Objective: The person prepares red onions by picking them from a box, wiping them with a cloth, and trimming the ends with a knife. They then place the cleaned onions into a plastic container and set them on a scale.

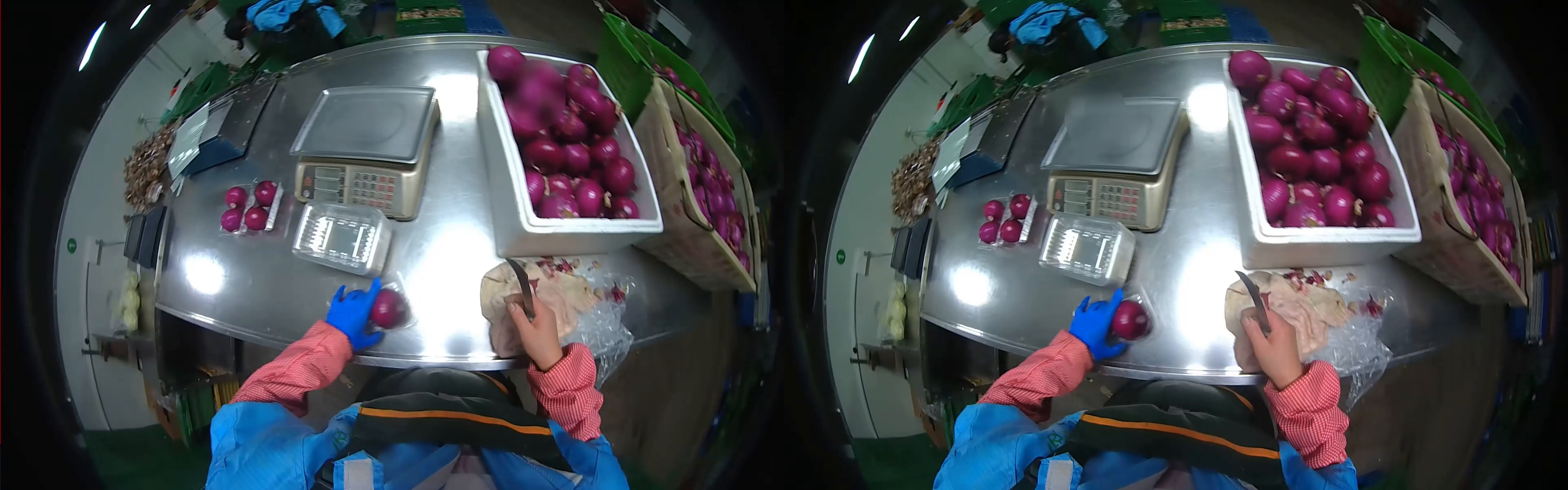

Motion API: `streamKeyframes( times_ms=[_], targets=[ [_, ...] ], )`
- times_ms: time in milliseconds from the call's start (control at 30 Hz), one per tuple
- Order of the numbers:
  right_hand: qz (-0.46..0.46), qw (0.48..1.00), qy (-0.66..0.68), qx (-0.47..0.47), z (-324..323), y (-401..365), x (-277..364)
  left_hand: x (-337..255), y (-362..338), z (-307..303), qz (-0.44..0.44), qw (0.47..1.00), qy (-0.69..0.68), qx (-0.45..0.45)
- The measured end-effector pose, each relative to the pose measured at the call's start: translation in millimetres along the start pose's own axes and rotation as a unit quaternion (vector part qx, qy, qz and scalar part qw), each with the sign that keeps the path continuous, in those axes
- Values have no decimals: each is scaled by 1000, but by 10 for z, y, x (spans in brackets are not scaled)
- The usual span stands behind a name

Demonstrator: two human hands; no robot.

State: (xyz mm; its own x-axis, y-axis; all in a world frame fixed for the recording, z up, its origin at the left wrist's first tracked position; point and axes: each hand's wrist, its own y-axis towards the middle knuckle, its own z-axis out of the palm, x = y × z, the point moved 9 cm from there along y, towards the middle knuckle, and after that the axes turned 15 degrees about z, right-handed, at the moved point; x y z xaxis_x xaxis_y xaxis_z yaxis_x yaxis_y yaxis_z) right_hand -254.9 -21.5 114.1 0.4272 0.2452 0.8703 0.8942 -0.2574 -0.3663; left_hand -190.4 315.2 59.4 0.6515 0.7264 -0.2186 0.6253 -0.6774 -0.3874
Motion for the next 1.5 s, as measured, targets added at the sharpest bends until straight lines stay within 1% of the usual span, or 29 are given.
streamKeyframes(
  times_ms=[67, 167, 200, 233, 267, 300, 333, 367, 400, 467, 500, 533, 567, 600, 667, 700, 733, 800, 867, 900, 933, 1000, 1100, 1200, 1267, 1367, 1400, 1467, 1500],
  targets=[
    [-8, 999, -42, -7, 116, 5, 50, 426, -382, 60, 27, 999, 41, 15],
    [-102, 982, -143, -68, 203, -53, 303, 1312, -932, 50, -58, 998, 16, -17],
    [-129, 972, -172, -92, 221, -80, 392, 1658, -1070, 16, -113, 993, -19, -37],
    [-128, 968, -194, -98, 255, -74, 415, 2033, -1196, -2, -165, 983, -53, -56],
    [-124, 963, -215, -106, 286, -78, 427, 2689, -1333, 283, -237, 894, -323, -201],
    [-118, 957, -236, -117, 311, -93, 440, 3072, -1408, 414, -281, 770, -504, -273],
    [-116, 946, -268, -139, 320, -122, 492, 3433, -1494, 536, -320, 599, -640, -360],
    [-110, 933, -299, -165, 310, -157, 560, 3733, -1518, 577, -348, 506, -667, -421],
    [-99, 918, -331, -194, 283, -193, 604, 4005, -1559, 529, -372, 505, -624, -467],
    [-55, 887, -387, -246, 167, -215, 636, 4340, -1557, 293, -401, 553, -499, -534],
    [-30, 867, -416, -272, 69, -260, 606, 4397, -1463, 106, -380, 621, -423, -540],
    [-8, 856, -439, -271, 14, -301, 508, 4358, -1322, -155, -335, 709, -317, -533],
    [13, 846, -461, -268, -18, -310, 364, 4150, -1134, -455, -273, 778, -211, -526],
    [33, 837, -480, -261, -34, -297, 195, 3373, -965, -1035, -244, 841, 80, -477],
    [37, 832, -495, -248, -1, -265, -204, 2894, -550, -1396, -111, 839, -14, -532],
    [31, 831, -495, -252, 15, -249, -327, 2490, -350, -1601, -34, 836, -58, -545],
    [24, 831, -495, -254, 10, -259, -388, 2082, -155, -1801, 44, 829, -106, -548],
    [27, 847, -458, -268, -47, -324, -255, 1395, 215, -2039, 157, 847, -90, -500],
    [42, 857, -431, -280, -132, -376, -170, 697, 504, -2018, 167, 916, -69, -358],
    [48, 862, -418, -282, -173, -392, -195, 535, 677, -1797, 117, 964, -25, -236],
    [55, 867, -406, -284, -211, -426, -243, 471, 751, -1541, 65, 992, 20, -109],
    [59, 877, -381, -286, -299, -464, -334, 555, 745, -979, -22, 996, -40, 78],
    [40, 894, -345, -282, -328, -511, -357, 436, 580, -809, -17, 994, 84, -61],
    [-33, 912, -310, -267, -288, -495, -107, 505, 599, -738, -67, 992, 76, -73],
    [-105, 926, -273, -239, -153, -393, 159, 398, 545, -856, -81, 988, 43, -123],
    [-219, 938, -232, -136, 319, -139, 668, 351, 444, -922, -96, 977, 22, -190],
    [-242, 937, -233, -98, 526, -75, 863, 365, 388, -938, -100, 972, 19, -213],
    [-284, 930, -232, -29, 965, 32, 1187, 300, 204, -1083, -53, 947, -27, -315],
    [-303, 925, -229, -2, 1181, 92, 1305, 378, 59, -1091, -43, 918, -82, -386]
  ],
)
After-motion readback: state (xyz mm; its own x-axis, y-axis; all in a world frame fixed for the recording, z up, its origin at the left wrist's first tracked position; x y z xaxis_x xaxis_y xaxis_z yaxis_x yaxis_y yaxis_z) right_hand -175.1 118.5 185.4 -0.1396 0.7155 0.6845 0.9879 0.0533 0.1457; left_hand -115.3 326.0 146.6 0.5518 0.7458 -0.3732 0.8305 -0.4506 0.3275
